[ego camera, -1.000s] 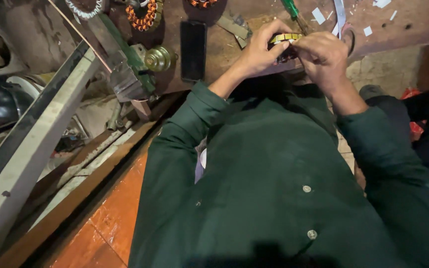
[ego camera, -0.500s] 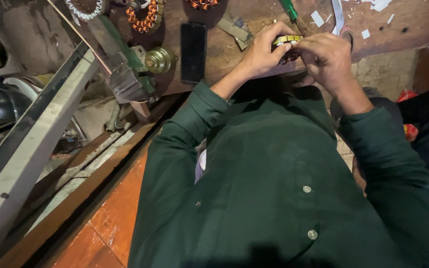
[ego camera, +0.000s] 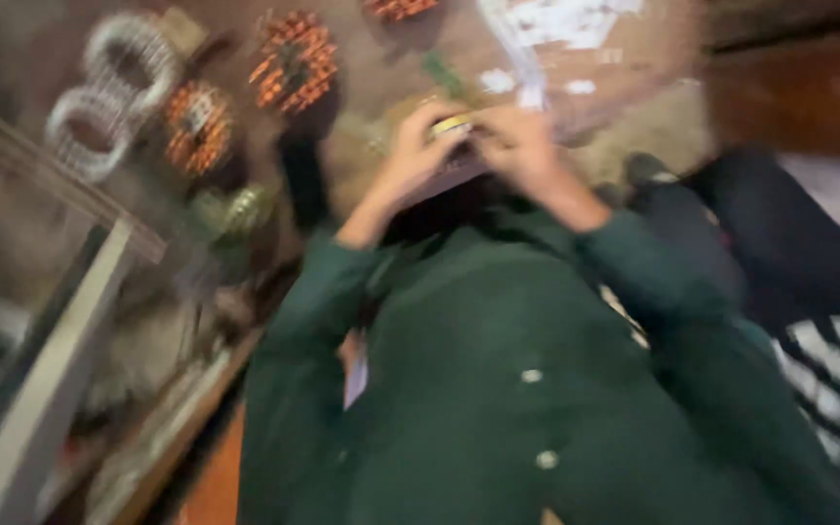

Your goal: The person assembles a cylindrical electrical component by inserting small white rectangular pieces into slots around its circumference. They use a green screwdriver to press the pieces into place and a pair of scissors to trim excess material. The person handles multiple similar components on the workbench.

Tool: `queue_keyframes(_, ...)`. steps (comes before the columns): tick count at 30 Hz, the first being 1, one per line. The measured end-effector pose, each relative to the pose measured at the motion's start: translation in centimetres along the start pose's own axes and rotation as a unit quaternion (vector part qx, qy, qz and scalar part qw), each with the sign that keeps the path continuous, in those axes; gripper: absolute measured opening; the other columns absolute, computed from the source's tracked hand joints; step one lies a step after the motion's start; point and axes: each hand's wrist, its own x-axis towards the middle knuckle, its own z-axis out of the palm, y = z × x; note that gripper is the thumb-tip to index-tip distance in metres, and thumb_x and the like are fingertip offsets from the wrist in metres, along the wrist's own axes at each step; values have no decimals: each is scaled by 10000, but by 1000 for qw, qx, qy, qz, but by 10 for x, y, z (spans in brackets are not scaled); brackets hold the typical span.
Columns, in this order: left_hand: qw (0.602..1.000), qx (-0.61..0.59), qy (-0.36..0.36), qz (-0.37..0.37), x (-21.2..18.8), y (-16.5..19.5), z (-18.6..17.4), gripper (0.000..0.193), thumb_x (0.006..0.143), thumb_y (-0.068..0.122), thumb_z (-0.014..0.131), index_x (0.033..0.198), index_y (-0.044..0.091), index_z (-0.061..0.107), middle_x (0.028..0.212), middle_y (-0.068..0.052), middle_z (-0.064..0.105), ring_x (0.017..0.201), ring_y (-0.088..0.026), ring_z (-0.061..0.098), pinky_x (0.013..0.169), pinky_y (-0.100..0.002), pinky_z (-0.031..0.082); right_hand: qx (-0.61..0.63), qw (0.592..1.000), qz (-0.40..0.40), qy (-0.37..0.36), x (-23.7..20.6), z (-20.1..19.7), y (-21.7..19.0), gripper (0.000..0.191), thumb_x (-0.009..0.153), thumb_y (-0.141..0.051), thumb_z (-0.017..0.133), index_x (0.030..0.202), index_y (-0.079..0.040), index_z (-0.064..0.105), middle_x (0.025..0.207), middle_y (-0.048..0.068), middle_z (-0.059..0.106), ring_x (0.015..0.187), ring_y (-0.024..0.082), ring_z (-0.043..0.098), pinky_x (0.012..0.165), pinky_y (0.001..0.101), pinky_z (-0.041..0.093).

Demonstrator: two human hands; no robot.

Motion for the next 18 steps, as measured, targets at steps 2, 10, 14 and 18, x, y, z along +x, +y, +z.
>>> queue_keyframes(2,999,16,-1,-46,1,16,-1,274,971,200,692,1171,12,683,1109,-88,703,1045,-195,646,947,-332,527,28,998,-51,-39,4,-4,13,398,820,-152,673,1196,-23,693,1140,189,707,1054,388,661,936,479,514)
queue_keyframes(10,997,51,-39,-41,2,11,0,326,991,88,687,1291,-30,636,1223,-86,668,1110,-164,614,979,-305,500,-26,993,-69,91,-1,5,3,355,831,-84,726,1184,-116,700,1106,91,684,1063,307,645,936,424,541)
queue_keyframes(14,998,-33,-32,-53,0,-15,9,346,1007,88,666,1331,-22,614,1236,-74,655,1113,-137,610,989,-292,506,-69,992,-71,80,-15,-9,-5,414,803,-100,726,1212,-136,680,1086,73,654,1015,307,645,851,414,540)
queue_keyframes(18,997,-44,-50,-45,-2,-13,13,385,989,51,657,1358,-23,580,1274,-76,648,1153,-144,608,1026,-292,493,-178,980,-65,58,-19,-21,-17,302,806,-140,688,1105,-185,693,993,67,614,919,297,627,753,440,508)
